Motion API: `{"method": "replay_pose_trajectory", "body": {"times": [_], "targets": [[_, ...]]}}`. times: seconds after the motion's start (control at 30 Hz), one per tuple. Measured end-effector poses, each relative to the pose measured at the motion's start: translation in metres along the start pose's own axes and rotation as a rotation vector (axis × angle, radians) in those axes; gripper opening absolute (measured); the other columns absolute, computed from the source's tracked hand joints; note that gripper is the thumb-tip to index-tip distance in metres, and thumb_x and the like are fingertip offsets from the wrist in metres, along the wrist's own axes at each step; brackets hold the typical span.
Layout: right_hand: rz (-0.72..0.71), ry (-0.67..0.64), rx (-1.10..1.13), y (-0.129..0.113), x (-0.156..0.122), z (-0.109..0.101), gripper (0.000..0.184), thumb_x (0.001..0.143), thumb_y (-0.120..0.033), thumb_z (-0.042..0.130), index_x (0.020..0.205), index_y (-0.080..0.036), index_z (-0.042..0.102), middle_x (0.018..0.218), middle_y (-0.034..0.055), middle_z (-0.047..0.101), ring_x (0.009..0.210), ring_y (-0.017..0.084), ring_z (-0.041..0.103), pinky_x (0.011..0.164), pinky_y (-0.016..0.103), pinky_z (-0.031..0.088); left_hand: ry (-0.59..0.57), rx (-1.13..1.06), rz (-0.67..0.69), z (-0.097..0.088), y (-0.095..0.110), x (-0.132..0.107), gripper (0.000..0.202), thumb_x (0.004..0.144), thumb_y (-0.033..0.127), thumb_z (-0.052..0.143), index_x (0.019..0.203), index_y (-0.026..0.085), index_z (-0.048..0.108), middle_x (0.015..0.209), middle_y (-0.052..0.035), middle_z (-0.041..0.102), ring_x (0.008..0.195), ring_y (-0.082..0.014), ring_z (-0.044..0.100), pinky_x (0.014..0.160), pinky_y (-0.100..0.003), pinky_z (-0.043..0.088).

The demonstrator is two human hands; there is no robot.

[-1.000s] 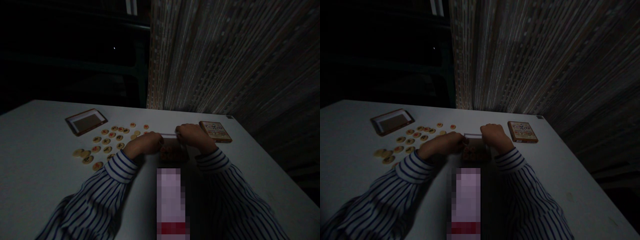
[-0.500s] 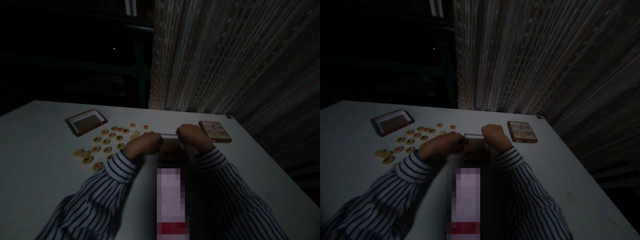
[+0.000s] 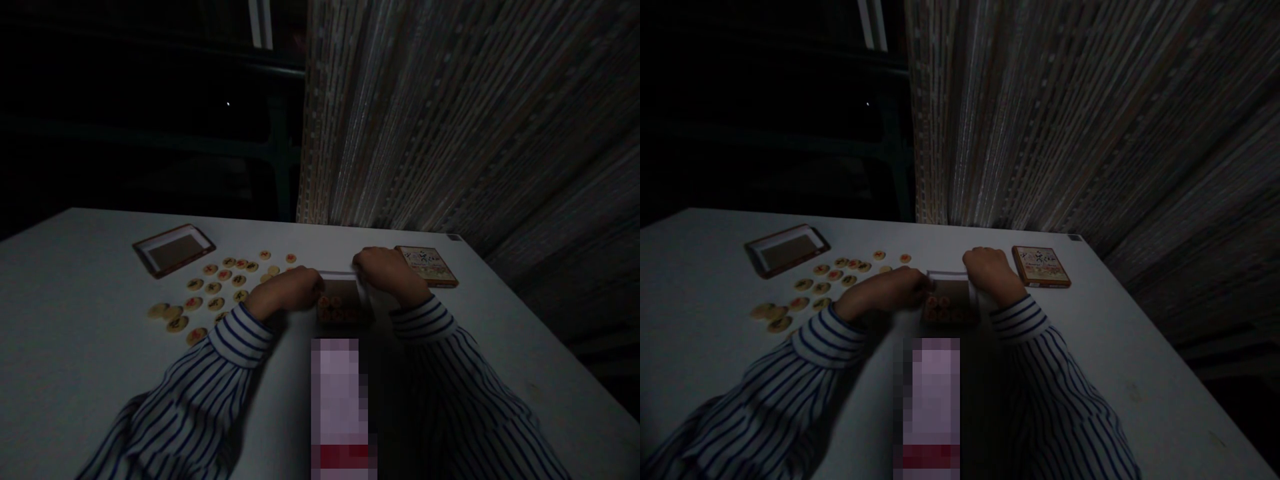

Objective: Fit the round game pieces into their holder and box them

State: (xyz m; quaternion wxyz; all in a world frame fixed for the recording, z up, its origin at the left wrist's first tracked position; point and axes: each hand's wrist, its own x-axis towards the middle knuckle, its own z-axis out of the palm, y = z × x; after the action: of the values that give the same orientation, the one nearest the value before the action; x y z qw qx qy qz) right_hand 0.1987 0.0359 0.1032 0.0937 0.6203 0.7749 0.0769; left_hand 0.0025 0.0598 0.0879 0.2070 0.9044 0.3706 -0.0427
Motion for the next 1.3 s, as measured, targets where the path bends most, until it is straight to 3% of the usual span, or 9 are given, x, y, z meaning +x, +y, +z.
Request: {"method": "replay_pose_trajectory", "body": {"times": [0.3, 0.5, 0.6, 0.73, 0.83, 0.93, 1.07, 1.3], "targets": [[-0.009, 0.199, 0.114, 0.002, -0.026, -0.037, 0.032, 0.089, -0.025, 0.035, 0.105, -0.017, 0.062, 0.102, 0.0103, 0.063, 0.094, 0.021, 0.058, 0.074, 0.029, 0.039, 0.219, 0.012, 0.014, -0.028, -0.002, -0.021, 0.031, 0.080, 0.021, 0.041, 0.097, 0.018, 0.066, 0.093, -0.0070, 0.070, 0.082, -0.0168, 0.062, 0.070, -0.023, 0.043], [-0.081, 0.283, 0.224, -0.006, -0.056, -0.029, 0.032, 0.090, -0.026, 0.034, 0.108, -0.019, 0.060, 0.099, 0.0078, 0.063, 0.094, 0.019, 0.057, 0.079, 0.029, 0.038, 0.373, -0.012, -0.070, -0.039, 0.003, -0.064, 0.031, 0.085, 0.030, 0.038, 0.094, 0.017, 0.065, 0.089, -0.0064, 0.069, 0.079, -0.0173, 0.062, 0.069, -0.025, 0.043], [-0.148, 0.277, 0.284, -0.015, -0.074, -0.011, 0.030, 0.090, -0.024, 0.036, 0.105, -0.016, 0.061, 0.095, 0.0090, 0.063, 0.090, 0.017, 0.056, 0.077, 0.028, 0.039, 0.492, -0.041, -0.137, -0.021, 0.008, -0.093, 0.032, 0.088, 0.033, 0.036, 0.098, 0.018, 0.063, 0.092, -0.0066, 0.068, 0.082, -0.0178, 0.062, 0.073, -0.028, 0.045], [-0.233, 0.303, 0.359, -0.030, -0.092, 0.020, 0.023, 0.088, -0.020, 0.040, 0.098, -0.016, 0.060, 0.089, 0.0078, 0.062, 0.081, 0.016, 0.054, 0.069, 0.027, 0.040, 0.579, -0.095, -0.136, 0.029, 0.011, -0.118, 0.030, 0.088, 0.034, 0.040, 0.104, 0.018, 0.059, 0.099, -0.0070, 0.066, 0.086, -0.0167, 0.061, 0.078, -0.029, 0.048], [-0.280, 0.440, 0.382, -0.042, -0.098, 0.041, 0.020, 0.088, -0.018, 0.041, 0.093, -0.016, 0.060, 0.085, 0.0081, 0.062, 0.075, 0.016, 0.053, 0.065, 0.028, 0.040, 0.622, -0.113, -0.068, 0.069, 0.009, -0.121, 0.028, 0.089, 0.032, 0.040, 0.107, 0.020, 0.058, 0.103, -0.0061, 0.065, 0.093, -0.0172, 0.060, 0.083, -0.032, 0.049], [-0.374, 0.583, 0.374, -0.054, -0.099, 0.055, 0.018, 0.087, -0.021, 0.044, 0.093, -0.016, 0.059, 0.085, 0.0088, 0.063, 0.074, 0.016, 0.053, 0.064, 0.029, 0.041, 0.660, -0.122, -0.024, 0.096, 0.005, -0.118, 0.028, 0.089, 0.030, 0.041, 0.110, 0.019, 0.056, 0.103, -0.0063, 0.065, 0.095, -0.0174, 0.060, 0.085, -0.034, 0.049], [-0.448, 0.630, 0.421, -0.064, -0.101, 0.063, 0.016, 0.087, -0.020, 0.046, 0.095, -0.016, 0.059, 0.089, 0.0082, 0.064, 0.082, 0.017, 0.056, 0.075, 0.033, 0.044, 0.656, -0.151, -0.002, 0.110, 0.003, -0.116, 0.027, 0.088, 0.029, 0.043, 0.110, 0.019, 0.056, 0.102, -0.0069, 0.065, 0.094, -0.0175, 0.061, 0.083, -0.034, 0.051], [-0.456, 0.616, 0.481, -0.065, -0.102, 0.063, 0.017, 0.087, -0.021, 0.046, 0.098, -0.017, 0.058, 0.090, 0.0072, 0.066, 0.084, 0.016, 0.058, 0.073, 0.033, 0.047, 0.602, -0.171, 0.024, 0.114, 0.005, -0.117, 0.026, 0.088, 0.027, 0.044, 0.108, 0.019, 0.057, 0.101, -0.0060, 0.066, 0.094, -0.0173, 0.061, 0.084, -0.034, 0.051]]}}
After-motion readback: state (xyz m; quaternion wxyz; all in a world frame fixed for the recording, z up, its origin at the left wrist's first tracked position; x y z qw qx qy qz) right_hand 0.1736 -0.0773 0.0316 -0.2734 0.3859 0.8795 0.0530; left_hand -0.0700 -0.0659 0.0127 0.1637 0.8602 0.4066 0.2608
